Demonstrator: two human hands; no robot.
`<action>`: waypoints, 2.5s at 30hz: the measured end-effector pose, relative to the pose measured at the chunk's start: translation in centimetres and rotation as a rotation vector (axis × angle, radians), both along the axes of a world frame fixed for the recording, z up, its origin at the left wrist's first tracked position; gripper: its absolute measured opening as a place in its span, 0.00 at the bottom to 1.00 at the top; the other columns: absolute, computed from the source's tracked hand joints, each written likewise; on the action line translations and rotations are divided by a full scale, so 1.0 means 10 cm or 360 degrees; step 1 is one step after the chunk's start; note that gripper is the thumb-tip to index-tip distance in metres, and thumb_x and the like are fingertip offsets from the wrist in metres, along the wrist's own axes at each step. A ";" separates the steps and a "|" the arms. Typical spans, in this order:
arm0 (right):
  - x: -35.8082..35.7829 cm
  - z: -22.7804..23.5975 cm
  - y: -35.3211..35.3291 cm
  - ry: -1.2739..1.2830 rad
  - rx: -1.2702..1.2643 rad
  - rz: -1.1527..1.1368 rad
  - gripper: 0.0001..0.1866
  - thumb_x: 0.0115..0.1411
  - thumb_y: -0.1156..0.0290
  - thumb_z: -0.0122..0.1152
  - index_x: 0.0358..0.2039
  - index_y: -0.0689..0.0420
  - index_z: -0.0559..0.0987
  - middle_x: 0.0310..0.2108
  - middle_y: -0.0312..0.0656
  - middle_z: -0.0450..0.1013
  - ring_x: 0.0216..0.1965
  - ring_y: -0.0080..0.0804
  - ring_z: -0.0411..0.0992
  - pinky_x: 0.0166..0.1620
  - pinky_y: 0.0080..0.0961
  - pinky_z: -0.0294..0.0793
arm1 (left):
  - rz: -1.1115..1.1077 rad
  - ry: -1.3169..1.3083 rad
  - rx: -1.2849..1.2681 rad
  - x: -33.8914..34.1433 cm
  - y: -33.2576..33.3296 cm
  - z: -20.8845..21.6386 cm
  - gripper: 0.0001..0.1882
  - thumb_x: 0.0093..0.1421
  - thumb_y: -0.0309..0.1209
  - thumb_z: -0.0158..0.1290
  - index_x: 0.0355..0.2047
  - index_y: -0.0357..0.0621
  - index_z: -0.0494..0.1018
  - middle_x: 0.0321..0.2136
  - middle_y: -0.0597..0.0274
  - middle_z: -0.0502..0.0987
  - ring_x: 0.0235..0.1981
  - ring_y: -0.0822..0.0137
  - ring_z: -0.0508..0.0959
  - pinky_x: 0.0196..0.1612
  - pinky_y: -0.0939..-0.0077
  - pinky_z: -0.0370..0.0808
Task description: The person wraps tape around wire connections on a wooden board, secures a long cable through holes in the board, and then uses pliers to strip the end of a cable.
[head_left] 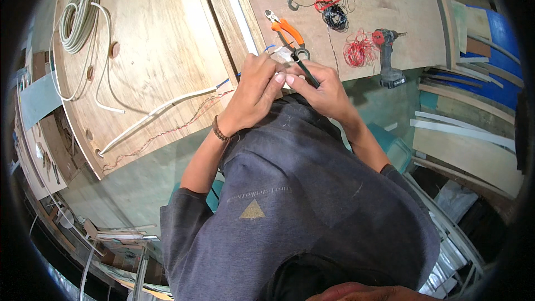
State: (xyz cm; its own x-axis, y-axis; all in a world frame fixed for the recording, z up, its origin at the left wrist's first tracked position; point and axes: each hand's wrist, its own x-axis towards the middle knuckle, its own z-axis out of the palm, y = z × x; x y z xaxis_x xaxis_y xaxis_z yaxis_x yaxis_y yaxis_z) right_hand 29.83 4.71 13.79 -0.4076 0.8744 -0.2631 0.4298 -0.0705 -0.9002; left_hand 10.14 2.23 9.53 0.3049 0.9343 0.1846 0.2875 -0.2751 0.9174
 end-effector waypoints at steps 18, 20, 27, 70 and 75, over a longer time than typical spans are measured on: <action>-0.09 -0.09 -0.09 -0.0016 0.0306 -0.0400 0.10 0.58 0.74 0.67 0.40 0.62 0.84 0.31 0.44 0.80 0.30 0.27 0.78 0.35 0.28 0.76 | 0.0477 0.0215 0.0135 0.10 -0.17 -0.06 0.08 0.68 0.31 0.49 0.38 0.39 0.72 0.31 0.54 0.67 0.36 0.54 0.63 0.44 0.61 0.60; -0.08 -0.10 -0.11 -0.0046 0.0363 -0.0244 0.09 0.59 0.74 0.66 0.41 0.62 0.84 0.32 0.45 0.80 0.31 0.30 0.79 0.36 0.29 0.76 | 0.0506 0.0244 0.0135 0.10 -0.17 -0.04 0.07 0.67 0.30 0.49 0.38 0.39 0.72 0.32 0.53 0.68 0.36 0.53 0.64 0.44 0.60 0.60; -0.09 -0.21 -0.10 -0.0149 0.0556 -0.0078 0.08 0.58 0.75 0.68 0.38 0.64 0.83 0.32 0.46 0.79 0.30 0.29 0.77 0.34 0.26 0.75 | 0.0502 0.0579 0.0359 0.15 -0.23 0.05 0.07 0.62 0.26 0.52 0.41 0.40 0.72 0.36 0.53 0.70 0.40 0.51 0.67 0.46 0.58 0.60; 0.04 -0.16 -0.46 -0.0259 0.0070 0.0126 0.14 0.65 0.61 0.64 0.36 0.61 0.81 0.27 0.53 0.76 0.30 0.54 0.76 0.34 0.38 0.73 | 0.0629 0.0059 0.0002 0.08 -0.43 -0.11 0.05 0.58 0.24 0.62 0.31 0.38 0.76 0.28 0.56 0.76 0.30 0.57 0.77 0.33 0.67 0.74; 0.07 -0.18 -0.30 -0.0538 0.0211 0.0169 0.16 0.64 0.59 0.64 0.42 0.60 0.82 0.27 0.55 0.76 0.30 0.50 0.77 0.35 0.37 0.74 | 0.0614 0.0024 0.0166 0.09 -0.22 -0.15 0.05 0.61 0.24 0.59 0.33 0.38 0.74 0.29 0.55 0.75 0.30 0.56 0.76 0.34 0.65 0.72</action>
